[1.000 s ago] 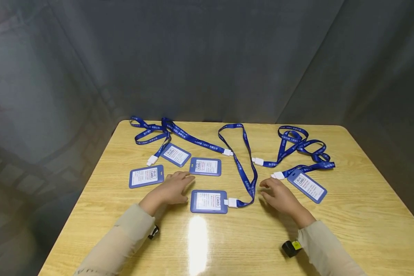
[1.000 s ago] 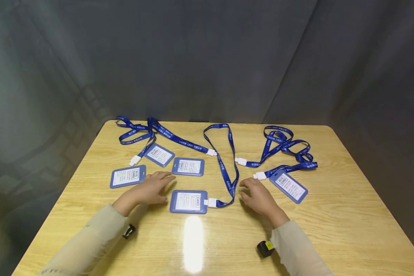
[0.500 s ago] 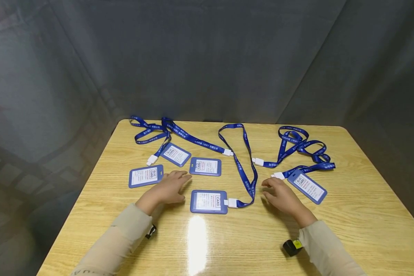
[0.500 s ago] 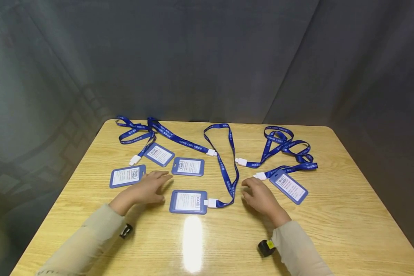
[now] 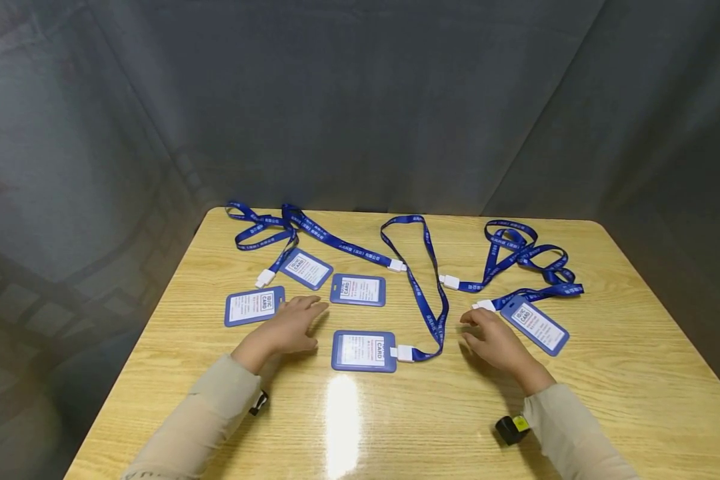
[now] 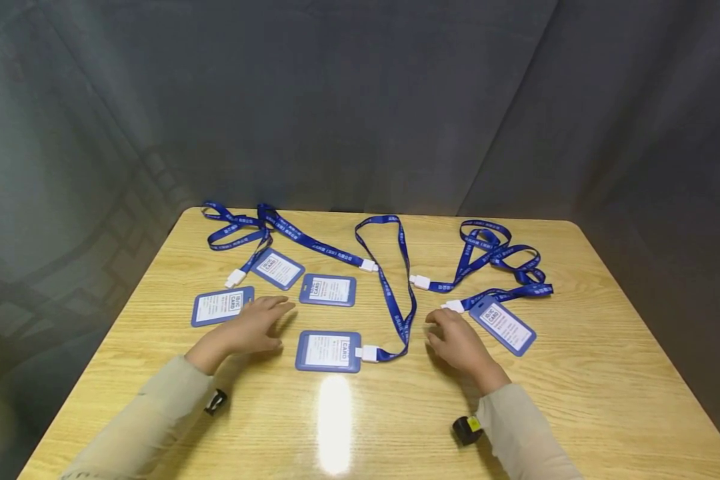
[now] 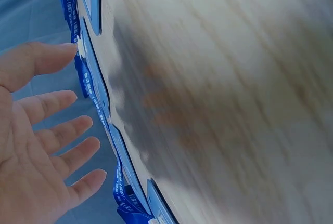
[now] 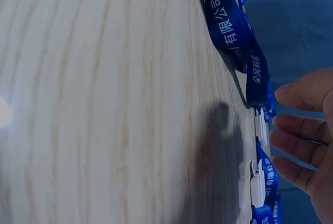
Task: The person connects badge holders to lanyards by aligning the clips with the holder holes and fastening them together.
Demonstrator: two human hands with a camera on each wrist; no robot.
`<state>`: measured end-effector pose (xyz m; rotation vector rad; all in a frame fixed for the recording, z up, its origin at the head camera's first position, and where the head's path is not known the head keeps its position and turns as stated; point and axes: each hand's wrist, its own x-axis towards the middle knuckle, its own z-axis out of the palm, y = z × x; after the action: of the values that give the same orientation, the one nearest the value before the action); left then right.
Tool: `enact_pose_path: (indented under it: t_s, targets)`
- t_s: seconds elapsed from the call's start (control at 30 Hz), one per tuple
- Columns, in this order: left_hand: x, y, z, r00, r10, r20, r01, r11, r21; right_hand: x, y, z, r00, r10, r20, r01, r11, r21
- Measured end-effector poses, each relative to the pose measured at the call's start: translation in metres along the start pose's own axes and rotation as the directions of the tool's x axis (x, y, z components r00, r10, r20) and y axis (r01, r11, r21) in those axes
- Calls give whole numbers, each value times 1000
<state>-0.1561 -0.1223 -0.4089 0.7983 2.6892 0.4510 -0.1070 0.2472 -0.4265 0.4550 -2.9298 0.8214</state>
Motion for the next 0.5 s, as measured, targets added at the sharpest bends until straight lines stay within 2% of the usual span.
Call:
enact_pose_path:
  t_s: [0.5]
  targets:
    - [-3, -3, -2, 1000, -14, -9, 13, 1000, -13, -3, 9, -2, 1000, -11, -24, 10, 999, -33]
